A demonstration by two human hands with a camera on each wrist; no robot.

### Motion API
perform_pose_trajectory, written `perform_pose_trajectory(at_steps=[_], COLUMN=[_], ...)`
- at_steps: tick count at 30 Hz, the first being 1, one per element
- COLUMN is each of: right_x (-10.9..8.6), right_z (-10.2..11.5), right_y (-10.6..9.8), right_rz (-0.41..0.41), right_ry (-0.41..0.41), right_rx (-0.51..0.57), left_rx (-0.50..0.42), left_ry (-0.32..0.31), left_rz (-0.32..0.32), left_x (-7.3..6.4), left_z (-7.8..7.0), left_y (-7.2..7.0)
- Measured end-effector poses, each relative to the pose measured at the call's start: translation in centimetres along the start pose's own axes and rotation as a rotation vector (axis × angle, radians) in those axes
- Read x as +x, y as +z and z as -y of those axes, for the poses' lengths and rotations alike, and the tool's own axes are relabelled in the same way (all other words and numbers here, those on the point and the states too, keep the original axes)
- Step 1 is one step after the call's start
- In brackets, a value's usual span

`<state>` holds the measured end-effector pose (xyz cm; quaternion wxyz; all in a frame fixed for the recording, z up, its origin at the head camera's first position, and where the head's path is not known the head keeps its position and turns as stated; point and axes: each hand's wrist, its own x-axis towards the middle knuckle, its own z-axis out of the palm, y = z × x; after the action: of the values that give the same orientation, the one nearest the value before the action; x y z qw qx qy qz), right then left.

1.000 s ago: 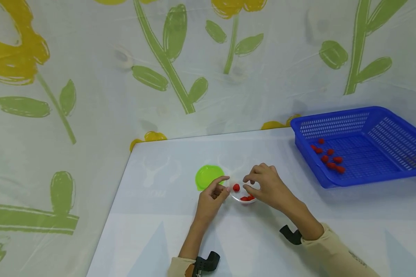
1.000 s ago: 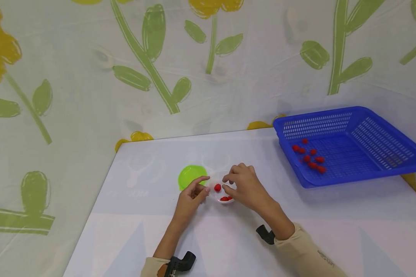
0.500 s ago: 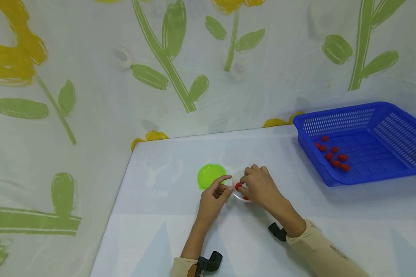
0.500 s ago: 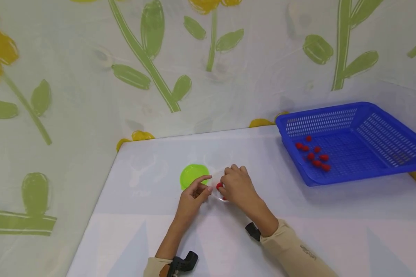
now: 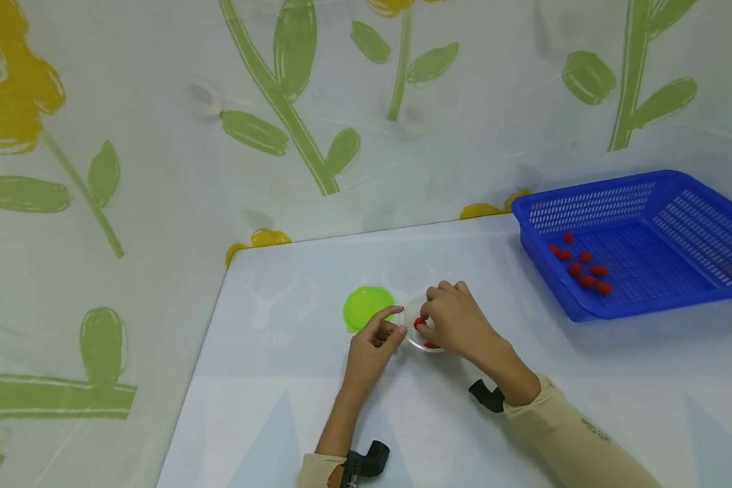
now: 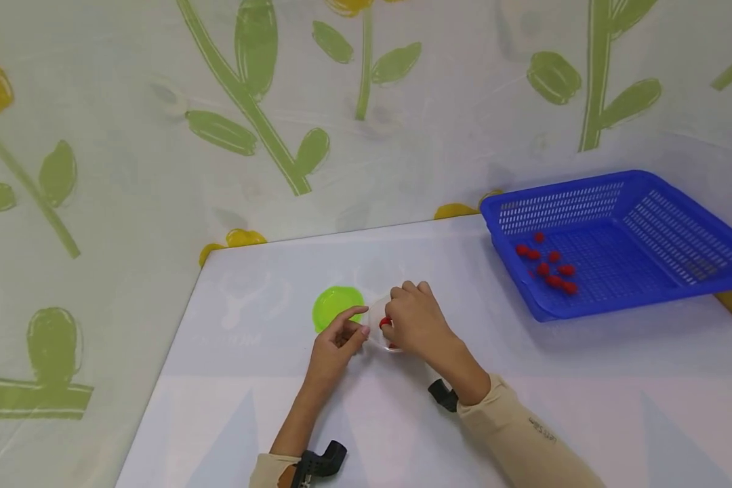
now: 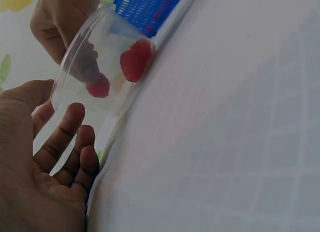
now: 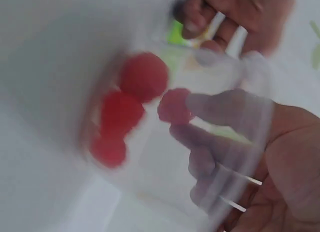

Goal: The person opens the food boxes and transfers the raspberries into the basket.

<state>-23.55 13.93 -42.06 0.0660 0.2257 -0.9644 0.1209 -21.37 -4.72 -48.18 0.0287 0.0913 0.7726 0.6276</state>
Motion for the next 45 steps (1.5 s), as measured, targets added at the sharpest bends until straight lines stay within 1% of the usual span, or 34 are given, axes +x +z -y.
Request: perform_pose_trajectory(at_steps=[3,6,10,12,16,19,22,24,29,31,32,36,39,41,45], right_x=[-0.3,-0.8,-1.7,-2.1,-2.9,-3.4,-4.0,-4.5,-5.7,-6.1,-6.2,-6.9,-7.2,-7.2,-7.3], right_z=[-0.4,-0.8,-1.4,-1.8,-3.4,-4.9,-6.7,-7.8,-10.7,-11.8,-12.3,-14.3,-15.6,-16.4,-17.8], right_y=[-1.3,-2.5,-3.6,-4.2,-5.8,-7.1,-8.4,-9.2,-11.1,-11.6,-11.8,-12.5,-12.6,-12.5,-12.2], right_rz=[0.013,-0.008,-0.09,-0.134,-0.221,-0.304,-0.366,-0.386,-0.421,-0.423,-0.418,-0.381,-0.332,-0.284,-0.171], right_ry=[0.014,0.018,0.01,-0.004,-0.02,-0.048,-0.083,-0.077,-0.021,0.018,0.052,0.23,0.334,0.371,0.405], right_rx=[0.05,0.094,0.15,0.164,0.165,0.153,0.124,0.105,0.089,0.086,0.084,0.063,0.065,0.06,0.043], left_rx=[0.0,-0.01,-0.004,0.005,0.003,-0.004,-0.008,-0.011,-0.009,-0.004,-0.002,-0.009,-0.017,-0.015,-0.011], left_ry=[-0.001,0.016,0.008,-0.013,-0.019,-0.022,-0.025,-0.023,-0.007,-0.003,-0.003,-0.003,-0.006,-0.007,-0.002], left_rz=[0.002,0.003,-0.001,0.001,0.0,-0.01,-0.021,-0.021,-0.01,-0.011,-0.011,-0.001,0.005,0.004,0.001], left_x=[-0.3,-0.6,-0.9,-1.0,-0.8,-0.4,-0.2,-0.1,0.0,0.0,-0.1,-0.1,-0.1,-0.1,-0.1], left_z=[-1.7,-3.0,-3.3,-3.5,-3.1,-1.7,-0.2,0.5,0.7,0.6,0.6,0.6,0.7,0.7,0.9], left_y=[-0.1,-0.2,-0.3,-0.4,-0.2,0.1,0.2,0.2,0.1,0.0,0.0,-0.1,0.0,0.0,0.0])
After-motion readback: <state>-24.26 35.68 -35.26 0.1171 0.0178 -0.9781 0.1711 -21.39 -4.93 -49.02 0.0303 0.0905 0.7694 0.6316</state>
